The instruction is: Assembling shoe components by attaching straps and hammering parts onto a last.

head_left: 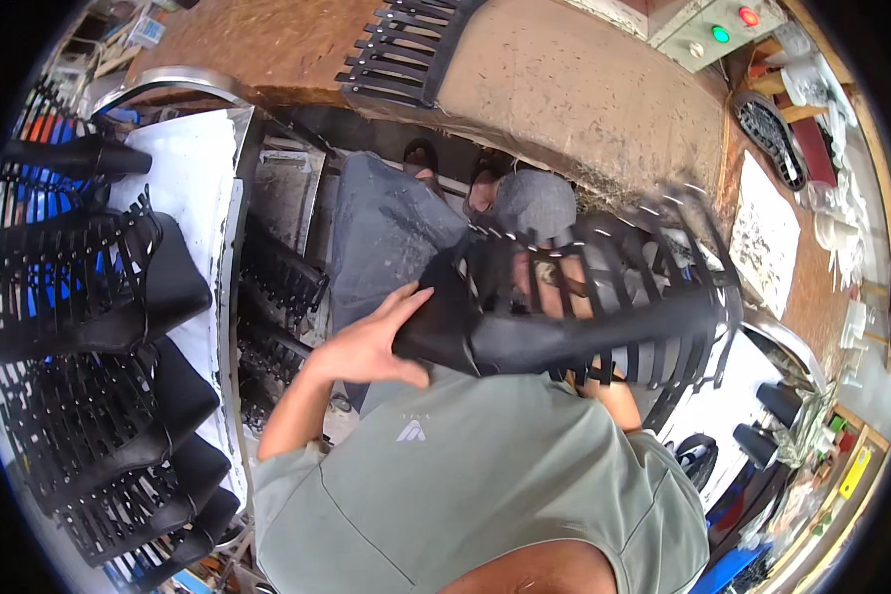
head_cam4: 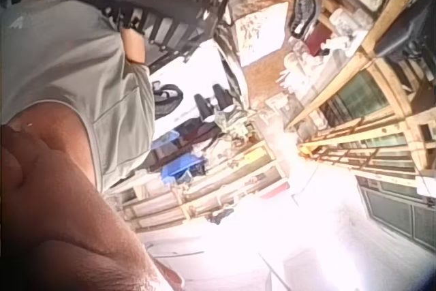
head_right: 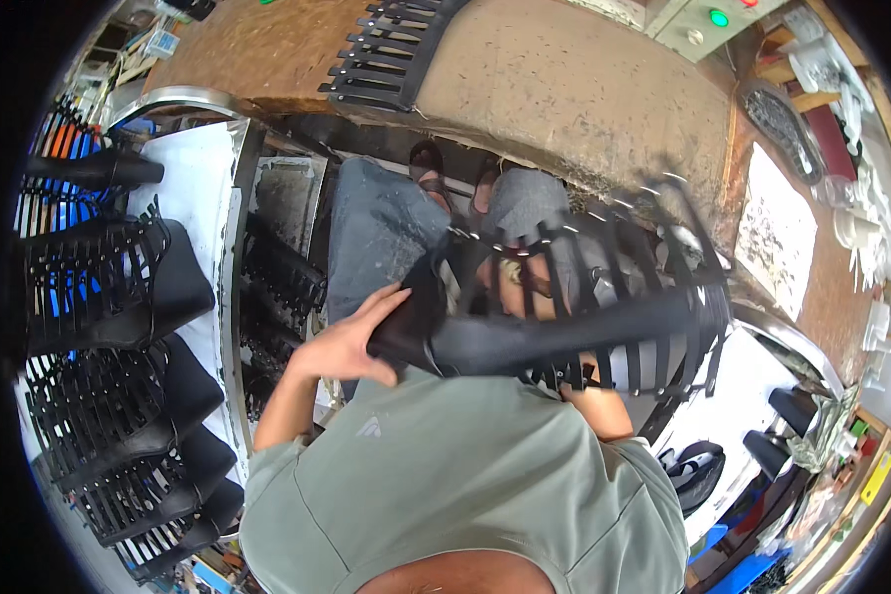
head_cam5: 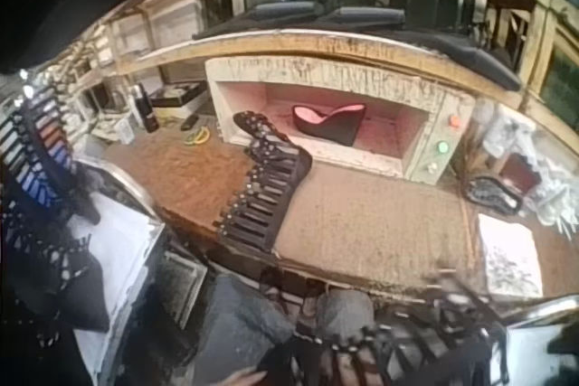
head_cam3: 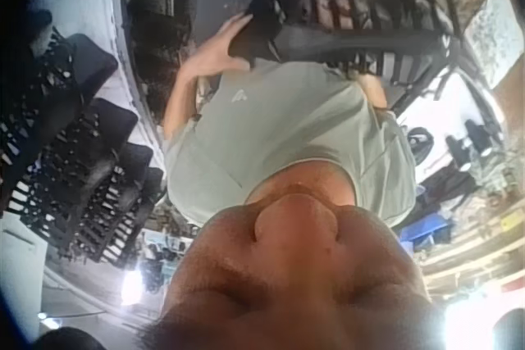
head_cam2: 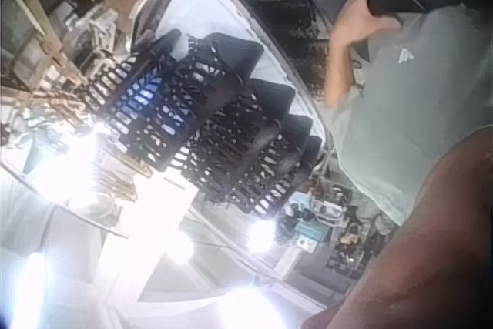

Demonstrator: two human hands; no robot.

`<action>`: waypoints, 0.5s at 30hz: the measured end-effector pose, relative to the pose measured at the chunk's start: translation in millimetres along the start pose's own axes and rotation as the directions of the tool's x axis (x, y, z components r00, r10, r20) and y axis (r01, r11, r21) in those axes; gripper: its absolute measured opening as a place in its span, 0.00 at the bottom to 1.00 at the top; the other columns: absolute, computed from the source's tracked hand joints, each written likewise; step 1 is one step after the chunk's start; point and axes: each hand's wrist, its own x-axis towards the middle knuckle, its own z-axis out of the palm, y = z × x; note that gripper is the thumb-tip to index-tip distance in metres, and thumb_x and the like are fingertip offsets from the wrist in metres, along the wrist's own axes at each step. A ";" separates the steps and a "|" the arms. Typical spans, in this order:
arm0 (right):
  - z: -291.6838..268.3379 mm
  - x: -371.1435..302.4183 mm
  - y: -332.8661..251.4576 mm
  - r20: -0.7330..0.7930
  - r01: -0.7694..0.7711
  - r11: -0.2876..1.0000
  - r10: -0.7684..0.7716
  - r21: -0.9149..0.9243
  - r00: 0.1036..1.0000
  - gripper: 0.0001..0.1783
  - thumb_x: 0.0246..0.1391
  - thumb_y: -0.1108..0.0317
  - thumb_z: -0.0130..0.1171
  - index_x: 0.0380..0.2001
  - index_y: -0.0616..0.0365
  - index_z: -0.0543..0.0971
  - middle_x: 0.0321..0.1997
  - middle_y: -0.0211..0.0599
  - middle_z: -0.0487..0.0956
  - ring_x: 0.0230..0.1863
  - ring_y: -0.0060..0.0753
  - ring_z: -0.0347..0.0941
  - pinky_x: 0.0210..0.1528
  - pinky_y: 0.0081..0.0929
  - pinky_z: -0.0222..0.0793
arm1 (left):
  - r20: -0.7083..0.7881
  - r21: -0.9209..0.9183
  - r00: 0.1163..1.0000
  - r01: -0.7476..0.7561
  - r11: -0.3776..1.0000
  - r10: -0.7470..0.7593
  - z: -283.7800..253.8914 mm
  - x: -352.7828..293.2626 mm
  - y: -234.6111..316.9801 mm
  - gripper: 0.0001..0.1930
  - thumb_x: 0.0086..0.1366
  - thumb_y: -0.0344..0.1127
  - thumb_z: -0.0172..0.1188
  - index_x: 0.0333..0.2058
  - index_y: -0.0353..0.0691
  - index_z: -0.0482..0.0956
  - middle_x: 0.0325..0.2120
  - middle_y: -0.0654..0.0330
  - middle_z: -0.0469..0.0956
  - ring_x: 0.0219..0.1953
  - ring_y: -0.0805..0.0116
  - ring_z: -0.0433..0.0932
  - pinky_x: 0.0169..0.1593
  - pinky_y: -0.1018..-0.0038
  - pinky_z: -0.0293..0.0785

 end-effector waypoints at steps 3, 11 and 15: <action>0.1 9.7 -6.3 -0.014 0.069 0.796 -0.075 0.601 0.997 0.15 0.59 0.62 0.55 0.45 0.59 0.75 0.34 0.31 0.80 0.37 0.24 0.77 0.36 0.19 0.71 | -0.321 0.183 0.947 0.041 0.982 0.020 17.2 -3.0 5.8 0.49 0.43 0.47 0.72 0.61 0.33 0.58 0.57 0.43 0.64 0.60 0.45 0.64 0.63 0.60 0.60; -37.0 46.3 -46.7 0.255 -0.240 0.142 -0.100 0.960 0.962 0.25 0.57 0.53 0.55 0.49 0.62 0.73 0.40 0.41 0.79 0.34 0.33 0.77 0.30 0.25 0.74 | -0.594 0.397 0.715 -0.139 0.907 0.369 -41.3 38.9 55.6 0.43 0.36 0.47 0.76 0.49 0.33 0.67 0.38 0.50 0.74 0.37 0.48 0.77 0.40 0.62 0.75; -50.8 52.6 -57.7 0.264 -0.241 0.148 -0.168 0.959 0.950 0.24 0.57 0.54 0.55 0.48 0.63 0.73 0.39 0.41 0.78 0.32 0.32 0.76 0.29 0.24 0.73 | -0.498 0.332 0.742 -0.314 0.889 0.448 -56.1 19.3 106.8 0.36 0.37 0.44 0.75 0.43 0.33 0.69 0.36 0.50 0.72 0.33 0.50 0.78 0.35 0.63 0.76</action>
